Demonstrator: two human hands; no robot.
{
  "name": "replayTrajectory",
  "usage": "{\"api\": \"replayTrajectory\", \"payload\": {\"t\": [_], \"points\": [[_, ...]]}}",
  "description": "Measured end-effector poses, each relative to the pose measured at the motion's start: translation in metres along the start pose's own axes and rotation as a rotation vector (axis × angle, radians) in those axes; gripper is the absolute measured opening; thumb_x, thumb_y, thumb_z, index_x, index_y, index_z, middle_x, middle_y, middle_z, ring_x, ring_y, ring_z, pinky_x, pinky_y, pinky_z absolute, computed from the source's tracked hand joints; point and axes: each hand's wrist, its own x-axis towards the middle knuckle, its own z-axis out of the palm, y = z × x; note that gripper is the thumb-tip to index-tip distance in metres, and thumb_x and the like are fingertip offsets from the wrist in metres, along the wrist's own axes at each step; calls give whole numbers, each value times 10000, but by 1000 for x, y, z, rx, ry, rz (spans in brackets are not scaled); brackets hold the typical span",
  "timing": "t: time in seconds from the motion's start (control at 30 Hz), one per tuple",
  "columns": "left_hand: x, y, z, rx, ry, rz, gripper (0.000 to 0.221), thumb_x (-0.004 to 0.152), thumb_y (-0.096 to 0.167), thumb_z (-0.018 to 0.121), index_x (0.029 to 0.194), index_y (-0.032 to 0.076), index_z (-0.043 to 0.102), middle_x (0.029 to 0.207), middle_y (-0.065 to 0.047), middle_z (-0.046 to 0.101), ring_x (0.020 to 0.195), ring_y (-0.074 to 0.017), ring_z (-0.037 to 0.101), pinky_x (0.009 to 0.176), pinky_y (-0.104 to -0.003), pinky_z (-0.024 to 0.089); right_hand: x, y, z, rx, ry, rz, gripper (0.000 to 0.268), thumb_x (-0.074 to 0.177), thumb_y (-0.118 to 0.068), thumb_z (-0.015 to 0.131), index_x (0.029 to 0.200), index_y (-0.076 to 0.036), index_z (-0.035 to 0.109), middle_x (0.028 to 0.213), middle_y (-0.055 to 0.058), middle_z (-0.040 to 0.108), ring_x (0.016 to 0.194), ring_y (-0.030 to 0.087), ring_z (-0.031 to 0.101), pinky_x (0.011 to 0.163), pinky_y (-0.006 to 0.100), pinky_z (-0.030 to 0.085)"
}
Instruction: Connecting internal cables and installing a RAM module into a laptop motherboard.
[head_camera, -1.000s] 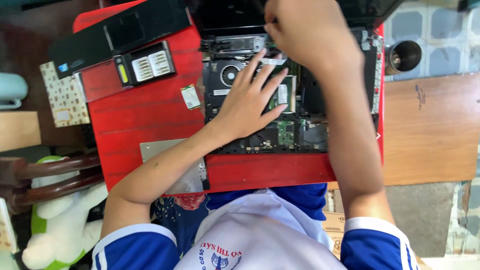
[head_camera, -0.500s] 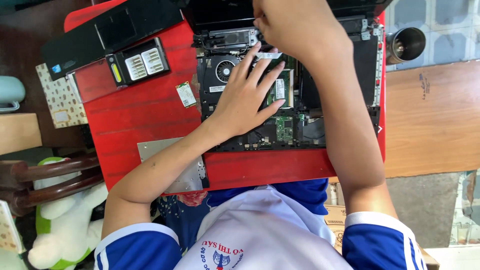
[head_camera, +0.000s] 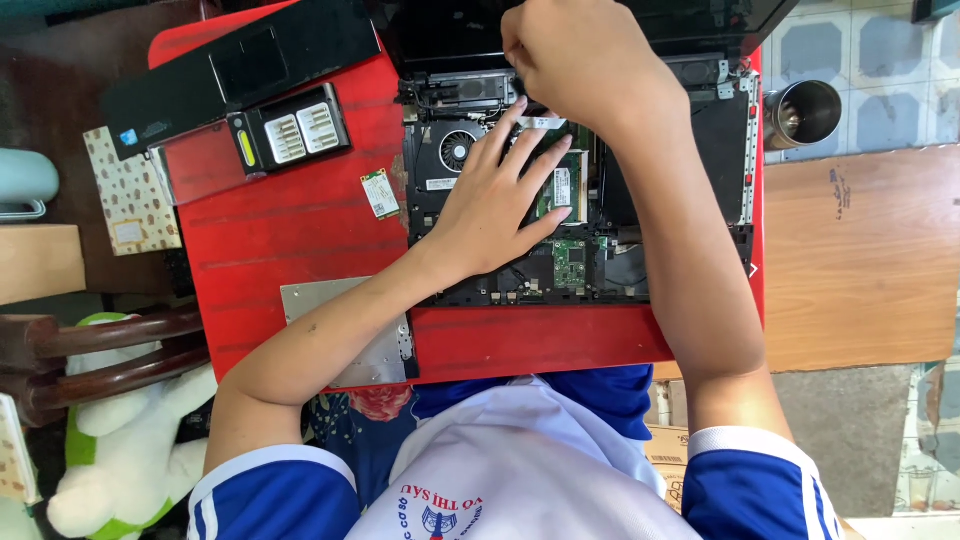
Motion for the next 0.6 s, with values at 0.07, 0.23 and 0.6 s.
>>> {"api": "replayTrajectory", "payload": {"t": [0.07,0.23,0.6], "points": [[0,1,0,4,9,-1,613,1051,459,574,1506,59,478,1480,-236,472,1493,-428,241,1151,-590,380,1,-6,0,-34,1,14,133,878,18,608,851,-58,714,803,100,679,668,365,622,474,446,457],[0,2,1,-4,20,-1,606,1049,451,578,1493,47,497,1472,-248,482,1469,-438,288,1161,-596,371,3,-11,10,-156,50,14,129,771,-5,675,837,-96,738,826,131,708,676,418,671,448,465,514],[-2,1,4,7,14,-14,608,1033,456,569,1445,10,536,1432,-254,514,1409,-493,374,1136,-601,375,7,-26,0,-214,-75,68,251,833,30,696,1066,-61,721,749,162,738,645,419,742,455,456,575]]}}
